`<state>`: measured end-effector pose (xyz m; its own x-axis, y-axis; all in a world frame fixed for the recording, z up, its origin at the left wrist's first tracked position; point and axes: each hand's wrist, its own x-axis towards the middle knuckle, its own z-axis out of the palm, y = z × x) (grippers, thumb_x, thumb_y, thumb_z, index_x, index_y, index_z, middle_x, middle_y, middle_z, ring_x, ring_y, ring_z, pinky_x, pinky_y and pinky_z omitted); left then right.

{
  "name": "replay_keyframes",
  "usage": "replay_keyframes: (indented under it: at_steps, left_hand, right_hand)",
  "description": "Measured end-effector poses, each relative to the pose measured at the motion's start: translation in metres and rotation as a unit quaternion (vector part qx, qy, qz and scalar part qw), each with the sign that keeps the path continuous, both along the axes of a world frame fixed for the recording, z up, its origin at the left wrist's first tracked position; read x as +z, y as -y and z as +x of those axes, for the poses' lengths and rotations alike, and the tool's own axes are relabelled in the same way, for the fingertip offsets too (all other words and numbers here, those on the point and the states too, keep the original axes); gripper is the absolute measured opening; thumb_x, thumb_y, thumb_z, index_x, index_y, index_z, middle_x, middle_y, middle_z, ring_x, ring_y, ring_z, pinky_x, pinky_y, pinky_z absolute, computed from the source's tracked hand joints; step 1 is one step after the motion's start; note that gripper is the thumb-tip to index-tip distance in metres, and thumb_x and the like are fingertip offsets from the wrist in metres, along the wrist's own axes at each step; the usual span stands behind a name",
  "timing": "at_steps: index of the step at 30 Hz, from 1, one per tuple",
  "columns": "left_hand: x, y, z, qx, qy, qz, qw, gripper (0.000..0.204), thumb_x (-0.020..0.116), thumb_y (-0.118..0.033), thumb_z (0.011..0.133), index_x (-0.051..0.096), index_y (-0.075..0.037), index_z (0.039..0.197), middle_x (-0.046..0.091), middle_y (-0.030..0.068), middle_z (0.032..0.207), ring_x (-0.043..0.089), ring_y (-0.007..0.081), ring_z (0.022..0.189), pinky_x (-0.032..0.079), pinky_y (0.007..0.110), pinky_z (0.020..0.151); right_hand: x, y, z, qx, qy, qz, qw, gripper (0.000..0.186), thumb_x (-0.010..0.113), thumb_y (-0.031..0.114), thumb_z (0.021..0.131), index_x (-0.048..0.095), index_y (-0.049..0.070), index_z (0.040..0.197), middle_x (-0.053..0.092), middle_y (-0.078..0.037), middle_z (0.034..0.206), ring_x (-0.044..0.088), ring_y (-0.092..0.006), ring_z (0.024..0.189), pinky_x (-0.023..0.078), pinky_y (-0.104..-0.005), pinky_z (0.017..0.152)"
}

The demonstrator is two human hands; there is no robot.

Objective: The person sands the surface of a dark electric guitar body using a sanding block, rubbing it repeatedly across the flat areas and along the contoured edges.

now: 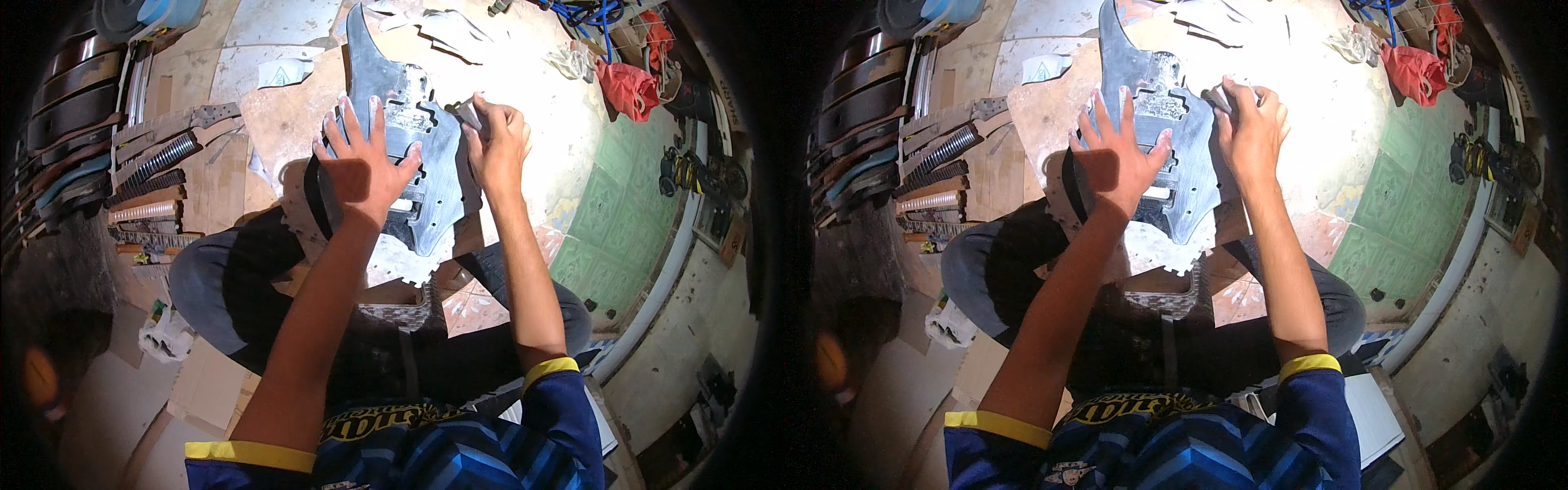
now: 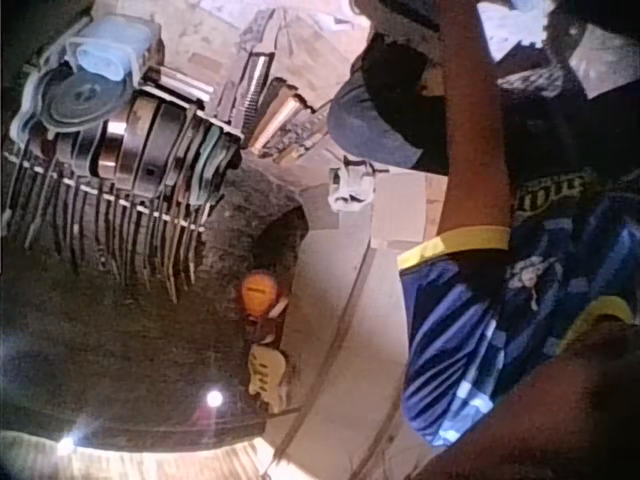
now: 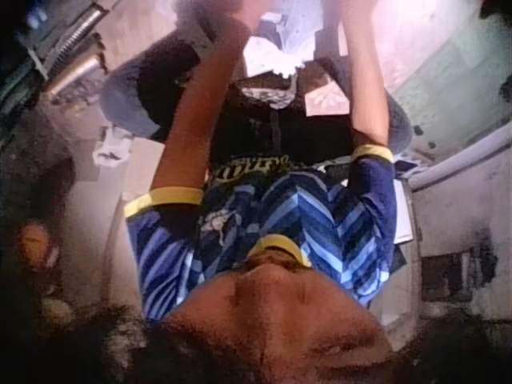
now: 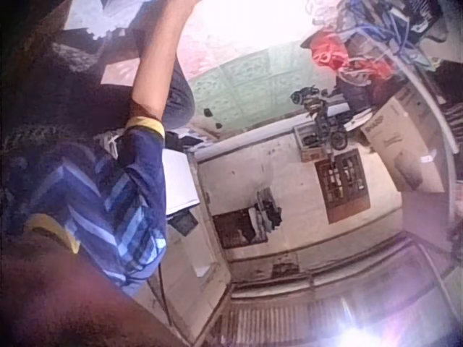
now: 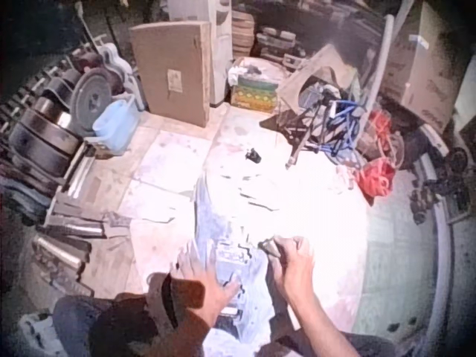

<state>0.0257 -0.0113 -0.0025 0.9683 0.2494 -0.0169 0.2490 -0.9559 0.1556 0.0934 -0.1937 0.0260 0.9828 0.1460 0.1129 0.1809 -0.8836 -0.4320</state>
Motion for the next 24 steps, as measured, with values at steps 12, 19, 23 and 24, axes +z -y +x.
replay_keyframes:
  at_steps: [12, 19, 23, 24]
  left_hand:
    - [0.006, 0.000, 0.000, 0.003, -0.016, -0.019, 1.000, 0.083, 0.055, -0.067, 0.090, 0.043, -0.020, 0.157, 0.028, 0.0241, 0.163, 0.032, 0.0460, 0.143, 0.028, 0.065, 0.112]
    - [0.008, 0.001, -0.002, -0.001, -0.021, -0.012, 1.000, 0.079, 0.057, -0.059, 0.093, 0.041, -0.016, 0.157, 0.031, 0.0262, 0.160, 0.033, 0.0471, 0.143, 0.029, 0.065, 0.112]
    - [0.007, 0.001, 0.002, 0.001, -0.006, -0.005, 1.000, 0.076, 0.054, -0.059, 0.094, 0.044, -0.018, 0.156, 0.031, 0.0251, 0.160, 0.034, 0.0466, 0.141, 0.031, 0.065, 0.111]
    - [0.007, -0.002, 0.001, 0.003, -0.023, 0.004, 1.000, 0.076, 0.052, -0.061, 0.093, 0.045, -0.019, 0.156, 0.030, 0.0242, 0.161, 0.035, 0.0460, 0.140, 0.032, 0.065, 0.110]
  right_hand:
    - [-0.012, -0.006, -0.019, -0.050, 0.008, 0.013, 0.999, 0.040, 0.070, 0.019, 0.091, 0.066, 0.020, 0.131, 0.058, -0.029, 0.123, 0.056, -0.0459, 0.111, 0.044, -0.0552, 0.093]
    - [-0.018, 0.011, -0.006, 0.006, -0.015, -0.008, 1.000, 0.041, 0.071, 0.019, 0.090, 0.066, 0.019, 0.130, 0.057, -0.029, 0.125, 0.055, -0.0468, 0.113, 0.044, -0.0553, 0.096]
    - [-0.018, 0.002, -0.021, -0.013, 0.011, -0.015, 1.000, 0.041, 0.071, 0.018, 0.090, 0.066, 0.019, 0.131, 0.056, -0.030, 0.125, 0.055, -0.0473, 0.113, 0.045, -0.0552, 0.094]
    - [-0.012, -0.010, -0.047, 0.019, -0.002, -0.048, 0.999, 0.042, 0.072, 0.018, 0.089, 0.066, 0.019, 0.131, 0.056, -0.030, 0.125, 0.055, -0.0472, 0.113, 0.045, -0.0554, 0.093]
